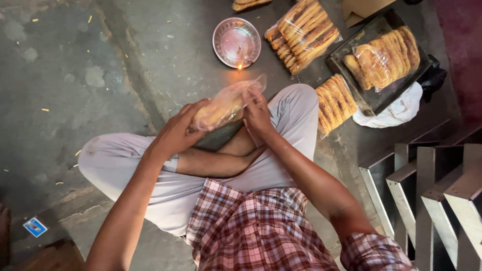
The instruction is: The person sits on the floor and packages stacks of fried snacks into clear plastic bags. They use a small flame from a metal bowl to heat-seal the open ends of the bags, then place the sealed packages on the floor.
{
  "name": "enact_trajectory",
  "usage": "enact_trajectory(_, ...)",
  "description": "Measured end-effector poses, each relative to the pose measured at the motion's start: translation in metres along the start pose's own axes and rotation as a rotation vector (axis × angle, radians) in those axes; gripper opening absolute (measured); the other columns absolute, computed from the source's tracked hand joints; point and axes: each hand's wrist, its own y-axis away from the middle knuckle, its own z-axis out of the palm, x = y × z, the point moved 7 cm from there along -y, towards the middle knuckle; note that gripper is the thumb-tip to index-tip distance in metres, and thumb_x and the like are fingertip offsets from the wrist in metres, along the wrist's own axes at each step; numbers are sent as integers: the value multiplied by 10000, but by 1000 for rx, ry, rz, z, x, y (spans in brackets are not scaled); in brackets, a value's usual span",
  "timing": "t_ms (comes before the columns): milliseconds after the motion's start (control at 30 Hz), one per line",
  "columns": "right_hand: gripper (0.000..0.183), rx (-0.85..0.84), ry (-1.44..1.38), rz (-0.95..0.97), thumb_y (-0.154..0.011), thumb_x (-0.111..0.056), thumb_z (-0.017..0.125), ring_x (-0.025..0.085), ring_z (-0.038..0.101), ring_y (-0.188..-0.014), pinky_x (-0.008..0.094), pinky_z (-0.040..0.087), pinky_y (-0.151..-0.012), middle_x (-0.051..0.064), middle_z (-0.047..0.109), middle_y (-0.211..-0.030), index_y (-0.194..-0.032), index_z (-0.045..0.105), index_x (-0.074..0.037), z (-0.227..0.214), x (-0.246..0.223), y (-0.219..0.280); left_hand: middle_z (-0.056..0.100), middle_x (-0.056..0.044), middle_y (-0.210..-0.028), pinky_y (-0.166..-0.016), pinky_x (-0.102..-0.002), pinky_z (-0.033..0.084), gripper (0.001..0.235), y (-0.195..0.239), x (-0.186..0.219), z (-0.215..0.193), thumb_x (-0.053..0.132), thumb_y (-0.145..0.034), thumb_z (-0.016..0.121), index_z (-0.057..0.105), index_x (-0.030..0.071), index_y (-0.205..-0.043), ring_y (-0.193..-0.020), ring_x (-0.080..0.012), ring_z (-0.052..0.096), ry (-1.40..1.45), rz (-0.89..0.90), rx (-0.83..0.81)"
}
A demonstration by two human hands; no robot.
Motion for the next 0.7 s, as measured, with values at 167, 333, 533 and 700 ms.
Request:
enact_trajectory(167,191,-12,85,-46,-1117,-151,608,89,612,-965,236,499,-853,24,662,-1090,-1229,629,1,28,-28,0,552,-156,-1425,-948,-426,519,567,3,2,-5,179,-904,761,547,13,-1403,-1200,-331,617,-24,116,105)
enact_trajectory(333,121,-154,1117,-595,-1045,-19,618,237,606,-957,353,473,-849,121,649,-1070,-1111,711,22,83,-134,23,554,-161,-1414,-1063,-454,469,238,14,7,-14,-5,-871,666,702,-9,-1106,-1286,-376,537,-270,276,294)
enact_trajectory(533,266,-178,721,-26,-981,-24,547,169,727,-797,268,594,-716,83,710,-996,-1201,682,42,76,-135,22,623,-160,-994,-773,-428,519,168,14,5,-17,-13,-902,630,718,21,-1041,-903,-357,647,-173,210,312)
enact_trajectory(700,220,-50,139,306,-999,-93,548,178,749,-803,287,607,-718,138,767,-916,-1047,719,37,48,-93,27,590,-195,-807,-615,-422,471,67,13,-6,-26,4,-934,639,590,-25,-899,-677,-373,600,-158,28,300)
